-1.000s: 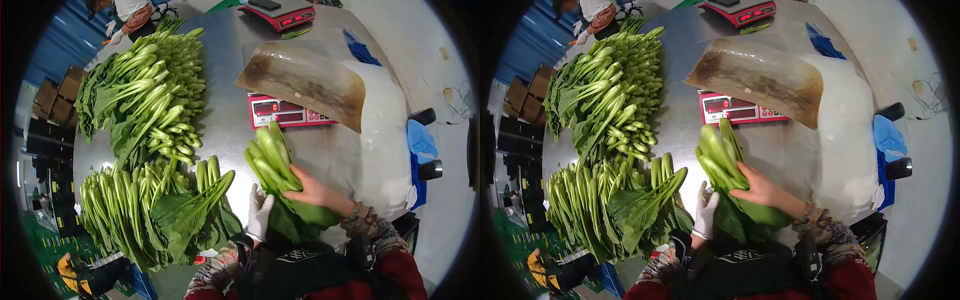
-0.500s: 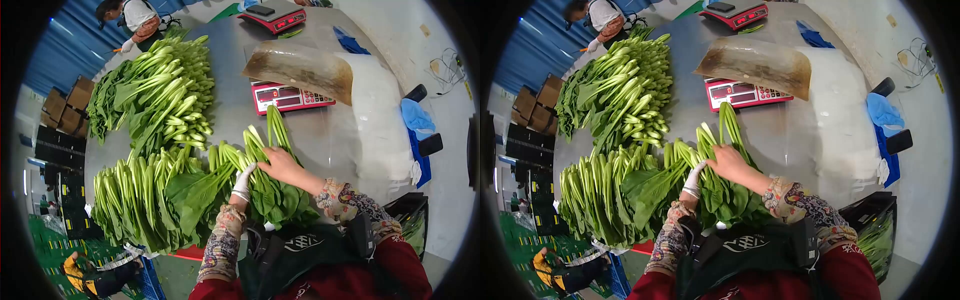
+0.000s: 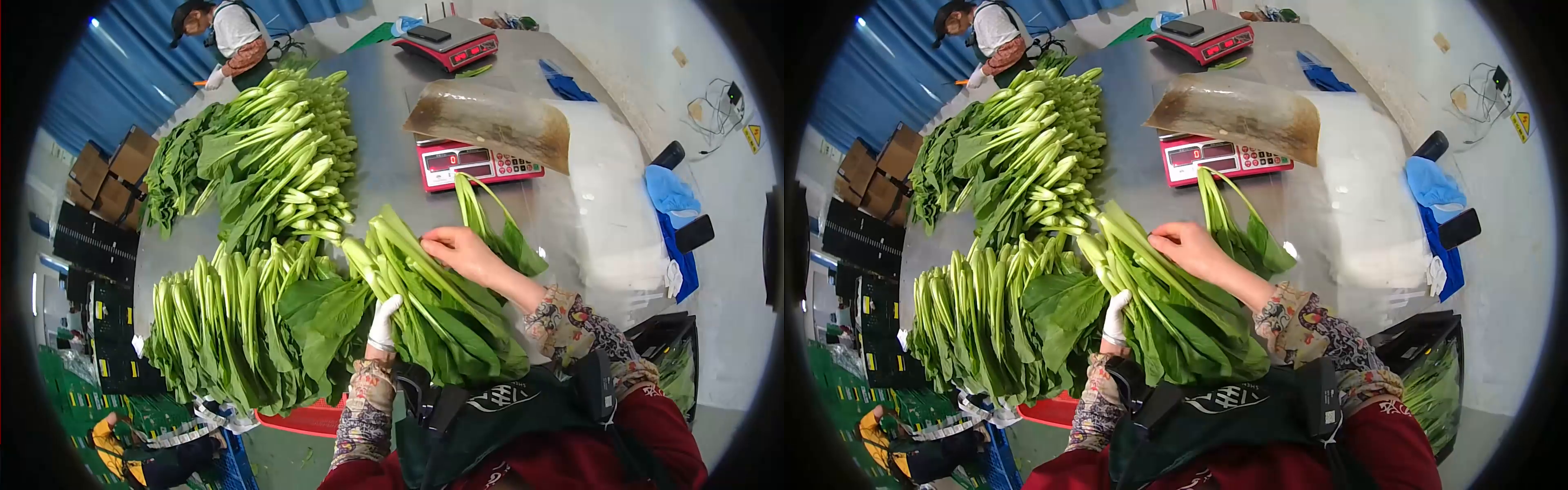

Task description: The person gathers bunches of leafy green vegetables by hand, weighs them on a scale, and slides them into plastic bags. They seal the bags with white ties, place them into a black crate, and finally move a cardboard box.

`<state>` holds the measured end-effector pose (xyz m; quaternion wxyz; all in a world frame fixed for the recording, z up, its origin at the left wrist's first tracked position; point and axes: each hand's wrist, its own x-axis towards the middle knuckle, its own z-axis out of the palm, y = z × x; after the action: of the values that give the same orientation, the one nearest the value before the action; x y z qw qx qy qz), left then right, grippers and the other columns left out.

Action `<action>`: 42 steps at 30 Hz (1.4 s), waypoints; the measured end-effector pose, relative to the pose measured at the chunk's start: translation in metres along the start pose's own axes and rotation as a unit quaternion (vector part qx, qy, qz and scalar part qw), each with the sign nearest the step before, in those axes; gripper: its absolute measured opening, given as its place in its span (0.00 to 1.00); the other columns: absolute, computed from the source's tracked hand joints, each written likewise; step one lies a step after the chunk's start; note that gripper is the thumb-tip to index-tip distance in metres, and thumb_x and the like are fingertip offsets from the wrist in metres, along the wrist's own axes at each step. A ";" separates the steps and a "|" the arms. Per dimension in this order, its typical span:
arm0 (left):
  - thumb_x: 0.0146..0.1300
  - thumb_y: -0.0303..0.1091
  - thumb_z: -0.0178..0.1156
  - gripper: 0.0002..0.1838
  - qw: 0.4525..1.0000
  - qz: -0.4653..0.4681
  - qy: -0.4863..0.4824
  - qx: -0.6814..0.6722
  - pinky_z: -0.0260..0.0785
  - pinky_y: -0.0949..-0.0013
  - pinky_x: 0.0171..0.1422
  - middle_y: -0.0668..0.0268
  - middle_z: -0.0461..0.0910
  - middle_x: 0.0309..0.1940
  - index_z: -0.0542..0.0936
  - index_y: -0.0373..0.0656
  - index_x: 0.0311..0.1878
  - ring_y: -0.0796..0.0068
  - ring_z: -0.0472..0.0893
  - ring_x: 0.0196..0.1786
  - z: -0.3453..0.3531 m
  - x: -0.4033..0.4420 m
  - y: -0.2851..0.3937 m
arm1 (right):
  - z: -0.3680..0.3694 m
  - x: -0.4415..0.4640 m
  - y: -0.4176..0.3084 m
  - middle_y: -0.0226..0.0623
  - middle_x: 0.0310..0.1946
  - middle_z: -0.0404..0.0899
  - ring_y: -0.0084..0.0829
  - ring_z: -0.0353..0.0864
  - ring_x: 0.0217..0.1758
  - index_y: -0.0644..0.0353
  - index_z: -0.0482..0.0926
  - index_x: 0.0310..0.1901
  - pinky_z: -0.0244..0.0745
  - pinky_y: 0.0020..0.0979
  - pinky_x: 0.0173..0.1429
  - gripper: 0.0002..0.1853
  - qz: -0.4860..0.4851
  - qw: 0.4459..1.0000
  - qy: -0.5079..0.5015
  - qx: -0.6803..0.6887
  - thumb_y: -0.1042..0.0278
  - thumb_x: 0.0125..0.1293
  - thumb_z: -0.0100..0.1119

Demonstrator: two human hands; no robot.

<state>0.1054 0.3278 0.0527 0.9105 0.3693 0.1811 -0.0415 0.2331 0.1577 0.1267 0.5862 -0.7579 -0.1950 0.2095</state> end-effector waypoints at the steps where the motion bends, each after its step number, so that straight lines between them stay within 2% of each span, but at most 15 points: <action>1: 0.55 0.33 0.58 0.27 0.999 0.003 -0.009 -0.033 0.73 0.61 0.55 0.56 0.78 0.48 0.69 0.34 0.58 0.62 0.79 0.48 0.004 0.000 0.000 | 0.001 0.000 -0.009 0.40 0.43 0.81 0.28 0.80 0.43 0.65 0.76 0.51 0.73 0.29 0.48 0.18 0.006 1.000 -0.025 0.005 0.59 0.67 0.53; 8: 0.55 0.34 0.59 0.30 0.999 0.014 0.004 -0.046 0.71 0.62 0.57 0.58 0.74 0.52 0.65 0.37 0.62 0.62 0.77 0.52 0.013 -0.010 0.007 | 0.013 -0.008 -0.041 0.39 0.34 0.79 0.24 0.77 0.32 0.64 0.77 0.39 0.73 0.26 0.38 0.10 -0.140 0.978 0.032 -0.149 0.67 0.63 0.58; 12: 0.55 0.33 0.59 0.32 0.996 0.020 -0.027 -0.079 0.70 0.62 0.58 0.58 0.73 0.54 0.63 0.38 0.63 0.62 0.76 0.54 -0.006 -0.019 0.005 | 0.009 -0.010 -0.052 0.33 0.33 0.77 0.19 0.75 0.35 0.66 0.75 0.36 0.73 0.26 0.36 0.10 0.006 0.996 -0.081 -0.023 0.67 0.60 0.59; 16: 0.55 0.33 0.58 0.32 0.993 0.017 -0.014 -0.114 0.69 0.61 0.59 0.58 0.73 0.54 0.62 0.38 0.64 0.62 0.75 0.54 -0.011 -0.025 0.003 | 0.019 -0.013 -0.057 0.37 0.34 0.77 0.27 0.77 0.34 0.66 0.74 0.36 0.73 0.28 0.38 0.09 -0.119 0.975 -0.075 -0.173 0.69 0.58 0.59; 20: 0.55 0.39 0.57 0.29 0.992 0.033 0.005 -0.119 0.70 0.56 0.58 0.54 0.77 0.49 0.68 0.34 0.58 0.57 0.77 0.50 -0.033 -0.023 -0.003 | 0.001 -0.003 -0.088 0.46 0.35 0.76 0.39 0.78 0.30 0.65 0.74 0.38 0.74 0.35 0.40 0.07 -0.135 0.948 0.138 -0.254 0.71 0.60 0.54; 22: 0.56 0.39 0.57 0.27 0.984 0.023 0.015 -0.173 0.70 0.58 0.58 0.56 0.77 0.48 0.69 0.35 0.57 0.59 0.77 0.51 -0.025 -0.025 -0.003 | 0.015 0.010 -0.126 0.47 0.37 0.75 0.39 0.76 0.33 0.66 0.74 0.38 0.73 0.36 0.40 0.06 -0.214 0.936 0.194 -0.200 0.74 0.61 0.51; 24: 0.58 0.39 0.56 0.25 0.979 0.020 -0.001 -0.205 0.69 0.61 0.59 0.57 0.76 0.50 0.69 0.38 0.58 0.62 0.76 0.53 -0.010 -0.022 -0.003 | 0.073 0.002 -0.169 0.48 0.43 0.71 0.42 0.73 0.41 0.69 0.71 0.42 0.73 0.36 0.46 0.08 -0.454 0.867 0.061 -0.193 0.76 0.62 0.49; 26: 0.58 0.41 0.56 0.28 0.979 0.030 -0.017 -0.201 0.67 0.59 0.60 0.57 0.74 0.53 0.68 0.39 0.59 0.61 0.74 0.55 0.003 -0.019 0.002 | 0.120 -0.024 -0.211 0.58 0.55 0.65 0.50 0.68 0.58 0.78 0.61 0.56 0.66 0.36 0.63 0.29 -0.566 0.814 -0.124 -0.044 0.62 0.62 0.54; 29: 0.57 0.45 0.56 0.32 0.978 0.045 -0.036 -0.203 0.64 0.57 0.63 0.57 0.70 0.57 0.65 0.40 0.62 0.60 0.71 0.58 0.021 -0.021 0.010 | 0.108 -0.014 -0.192 0.62 0.61 0.58 0.51 0.58 0.67 0.79 0.55 0.61 0.56 0.40 0.70 0.41 -0.462 0.864 -0.117 -0.160 0.51 0.59 0.58; 30: 0.56 0.46 0.56 0.33 0.976 0.052 -0.042 -0.206 0.63 0.56 0.64 0.57 0.69 0.58 0.64 0.41 0.63 0.59 0.70 0.59 0.027 -0.023 0.013 | 0.082 -0.006 -0.177 0.64 0.64 0.54 0.50 0.51 0.70 0.79 0.50 0.63 0.47 0.42 0.73 0.50 -0.345 0.899 -0.115 -0.245 0.42 0.56 0.59; 31: 0.56 0.48 0.56 0.34 0.975 0.062 -0.048 -0.210 0.62 0.56 0.65 0.57 0.68 0.60 0.63 0.41 0.64 0.59 0.70 0.60 0.034 -0.023 0.017 | 0.060 0.004 -0.152 0.65 0.63 0.54 0.50 0.56 0.68 0.78 0.50 0.64 0.53 0.39 0.71 0.53 -0.279 0.912 -0.088 -0.286 0.38 0.52 0.61; 33: 0.55 0.49 0.56 0.36 0.974 0.118 -0.019 -0.193 0.60 0.56 0.67 0.56 0.67 0.61 0.62 0.41 0.65 0.59 0.69 0.61 0.057 -0.026 0.028 | 0.017 -0.008 -0.114 0.62 0.66 0.52 0.46 0.56 0.69 0.72 0.40 0.68 0.53 0.35 0.70 0.55 0.034 0.942 -0.253 -0.215 0.39 0.56 0.59; 36: 0.58 0.46 0.54 0.34 0.964 0.164 -0.015 -0.208 0.59 0.57 0.68 0.57 0.67 0.61 0.61 0.40 0.66 0.60 0.68 0.61 0.069 -0.007 0.020 | 0.016 -0.042 -0.067 0.58 0.67 0.52 0.41 0.54 0.70 0.72 0.34 0.68 0.50 0.34 0.71 0.62 -0.100 0.971 -0.214 -0.032 0.49 0.49 0.71; 39: 0.60 0.41 0.55 0.31 0.978 0.148 0.015 -0.148 0.63 0.59 0.65 0.56 0.68 0.59 0.62 0.37 0.64 0.62 0.71 0.59 0.105 0.002 0.021 | -0.004 -0.052 -0.071 0.60 0.66 0.51 0.43 0.53 0.71 0.74 0.34 0.68 0.49 0.34 0.72 0.63 -0.023 0.985 -0.144 -0.088 0.51 0.45 0.73; 42: 0.62 0.37 0.56 0.28 0.992 0.111 -0.048 -0.031 0.68 0.63 0.60 0.57 0.70 0.55 0.63 0.35 0.62 0.65 0.72 0.57 0.130 0.030 0.024 | -0.049 -0.042 -0.063 0.52 0.60 0.65 0.37 0.66 0.63 0.68 0.48 0.67 0.60 0.32 0.65 0.49 -0.019 0.997 -0.073 -0.013 0.65 0.48 0.69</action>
<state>0.1774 0.2578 0.1441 0.9281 0.3565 0.0961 0.0476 0.2218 0.1108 0.2026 0.5643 -0.7442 -0.2549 0.2506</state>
